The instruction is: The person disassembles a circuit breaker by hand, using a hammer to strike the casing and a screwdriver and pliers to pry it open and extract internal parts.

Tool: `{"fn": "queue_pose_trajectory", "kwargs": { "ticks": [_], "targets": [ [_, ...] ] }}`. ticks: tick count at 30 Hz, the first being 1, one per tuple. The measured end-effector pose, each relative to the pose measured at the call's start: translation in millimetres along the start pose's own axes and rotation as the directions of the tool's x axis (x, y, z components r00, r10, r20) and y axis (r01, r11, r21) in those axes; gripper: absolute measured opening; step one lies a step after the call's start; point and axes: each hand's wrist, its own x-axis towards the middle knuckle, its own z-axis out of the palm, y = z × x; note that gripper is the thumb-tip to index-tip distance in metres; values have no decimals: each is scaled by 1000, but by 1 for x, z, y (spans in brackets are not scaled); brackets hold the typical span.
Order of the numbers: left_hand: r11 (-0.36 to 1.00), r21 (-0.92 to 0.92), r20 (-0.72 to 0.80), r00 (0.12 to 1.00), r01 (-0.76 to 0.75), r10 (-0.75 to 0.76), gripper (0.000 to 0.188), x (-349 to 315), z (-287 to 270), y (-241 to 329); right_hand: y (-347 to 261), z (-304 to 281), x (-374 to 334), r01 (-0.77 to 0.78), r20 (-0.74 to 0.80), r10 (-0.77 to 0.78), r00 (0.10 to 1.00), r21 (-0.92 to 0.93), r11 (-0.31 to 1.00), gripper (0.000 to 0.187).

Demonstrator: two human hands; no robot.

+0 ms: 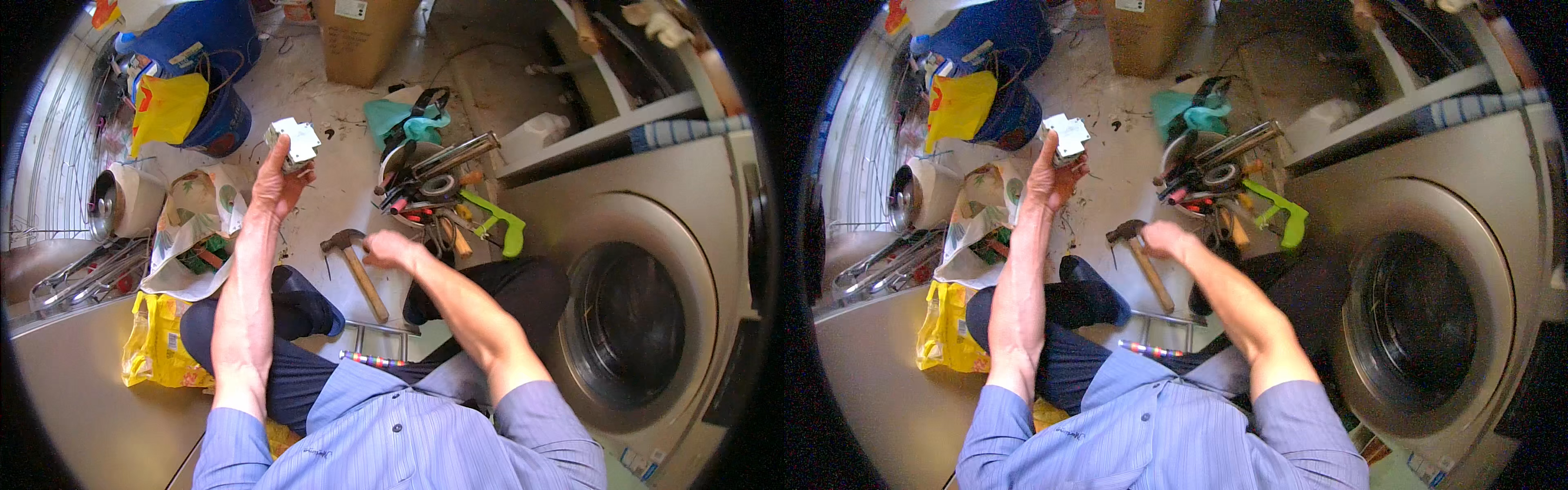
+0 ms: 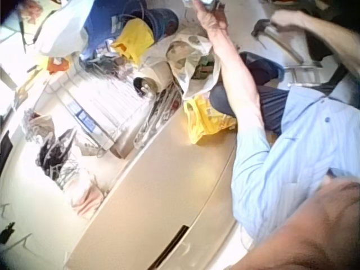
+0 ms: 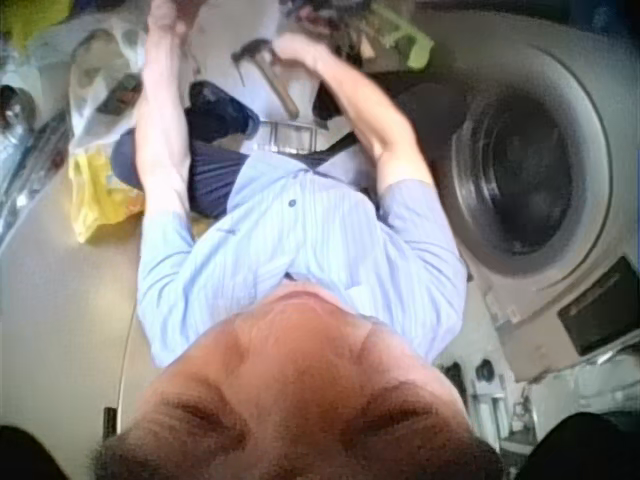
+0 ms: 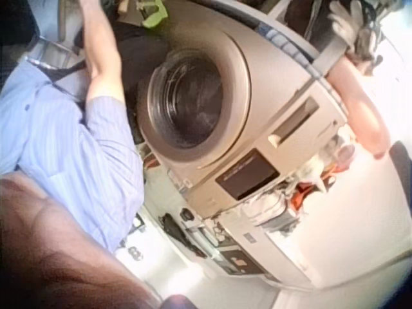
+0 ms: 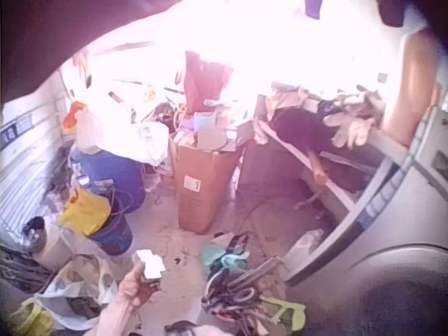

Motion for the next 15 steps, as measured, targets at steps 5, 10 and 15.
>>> {"fn": "queue_pose_trajectory", "kwargs": {
  "ticks": [5, 10, 15],
  "targets": [
    [993, 111, 156, 986, 35, -52, 54, -51, 40, 53, 4, -179, -83, 10, -400, 41, 916, 124, 992, 25],
    [994, 0, 368, 924, 110, -103, 56, -90, 52, 41, 2, -231, -175, -69, -677, 291, 676, 335, 940, 24],
    [987, -47, 364, 923, 154, -126, 48, -92, 67, 27, 33, -197, -157, -195, -584, 286, 760, 214, 957, 27]
  ]
}}
